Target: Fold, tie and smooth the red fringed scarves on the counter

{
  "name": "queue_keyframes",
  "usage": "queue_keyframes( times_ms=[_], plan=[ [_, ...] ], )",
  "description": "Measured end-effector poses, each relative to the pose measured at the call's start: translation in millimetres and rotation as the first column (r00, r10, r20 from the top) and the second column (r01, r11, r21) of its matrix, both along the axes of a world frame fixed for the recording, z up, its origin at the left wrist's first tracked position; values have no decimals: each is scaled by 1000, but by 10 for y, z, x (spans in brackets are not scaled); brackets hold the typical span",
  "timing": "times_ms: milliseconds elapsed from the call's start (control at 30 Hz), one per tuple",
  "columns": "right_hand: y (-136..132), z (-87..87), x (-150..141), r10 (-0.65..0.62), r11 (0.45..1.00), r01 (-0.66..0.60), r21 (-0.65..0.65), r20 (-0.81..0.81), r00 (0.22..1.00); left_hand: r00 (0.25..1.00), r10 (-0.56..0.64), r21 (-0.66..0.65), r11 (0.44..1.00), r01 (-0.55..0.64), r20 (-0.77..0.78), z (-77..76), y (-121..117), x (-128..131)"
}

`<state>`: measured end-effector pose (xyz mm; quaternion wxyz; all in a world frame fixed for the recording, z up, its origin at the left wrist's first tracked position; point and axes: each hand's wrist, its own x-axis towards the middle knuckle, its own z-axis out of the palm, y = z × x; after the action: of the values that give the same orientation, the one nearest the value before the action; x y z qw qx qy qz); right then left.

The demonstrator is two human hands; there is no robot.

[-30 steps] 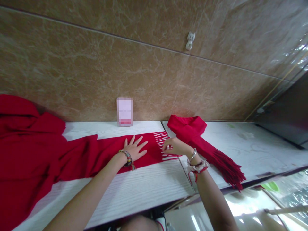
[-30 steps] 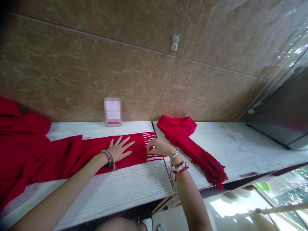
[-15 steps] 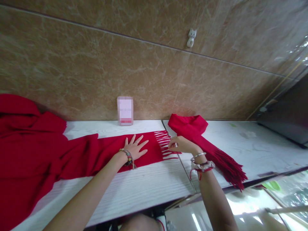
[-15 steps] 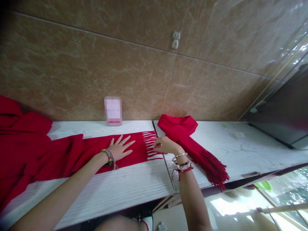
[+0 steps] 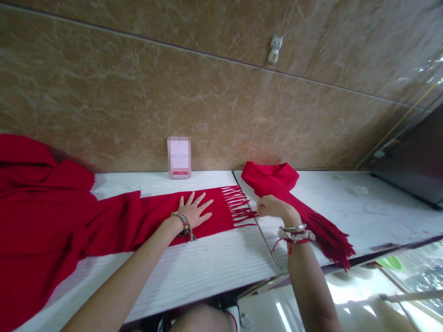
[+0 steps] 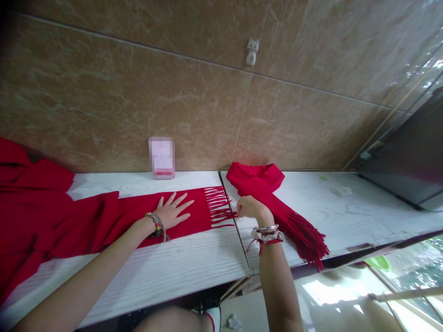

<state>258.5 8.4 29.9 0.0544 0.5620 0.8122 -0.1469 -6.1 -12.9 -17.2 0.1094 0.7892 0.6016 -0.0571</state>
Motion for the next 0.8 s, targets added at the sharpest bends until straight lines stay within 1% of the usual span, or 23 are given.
queue_keyframes(
  times_ms=[67,167,233,300,367,467,600,667,733,800],
  plan=[
    [5,14,-20,27,999,-26,25,-56,998,1000,-3,-2,1000,3,-1,0,-1,-2],
    [-2,23,-131,141,989,-128,76,-203,969,1000,-6,-1,1000,6,1,-7,-3,-6],
    [-22,19,-238,194,980,-173,103,-258,947,1000,-4,4,1000,4,5,-12,-1,-6],
    [-50,4,-340,226,974,-211,84,-267,937,1000,-1,5,1000,1,10,-17,4,-4],
    [-72,-22,-401,235,972,-234,33,-260,937,1000,2,5,1000,-2,11,-22,9,-1],
    [-64,-63,-361,186,982,-189,7,-202,962,1000,0,7,1000,0,3,-28,15,1],
    [18,-71,-131,38,998,-33,55,-81,996,1000,-5,9,1000,5,2,-28,13,-2],
    [49,-48,-42,-20,997,24,71,-59,998,1000,-4,8,1000,4,7,-24,10,-3],
    [48,-11,-20,-20,995,27,94,-75,997,1000,-3,7,1000,3,11,-17,9,-2],
    [11,25,-71,28,996,-16,88,-147,989,1000,-3,6,1000,3,10,-11,7,1]
  ],
)
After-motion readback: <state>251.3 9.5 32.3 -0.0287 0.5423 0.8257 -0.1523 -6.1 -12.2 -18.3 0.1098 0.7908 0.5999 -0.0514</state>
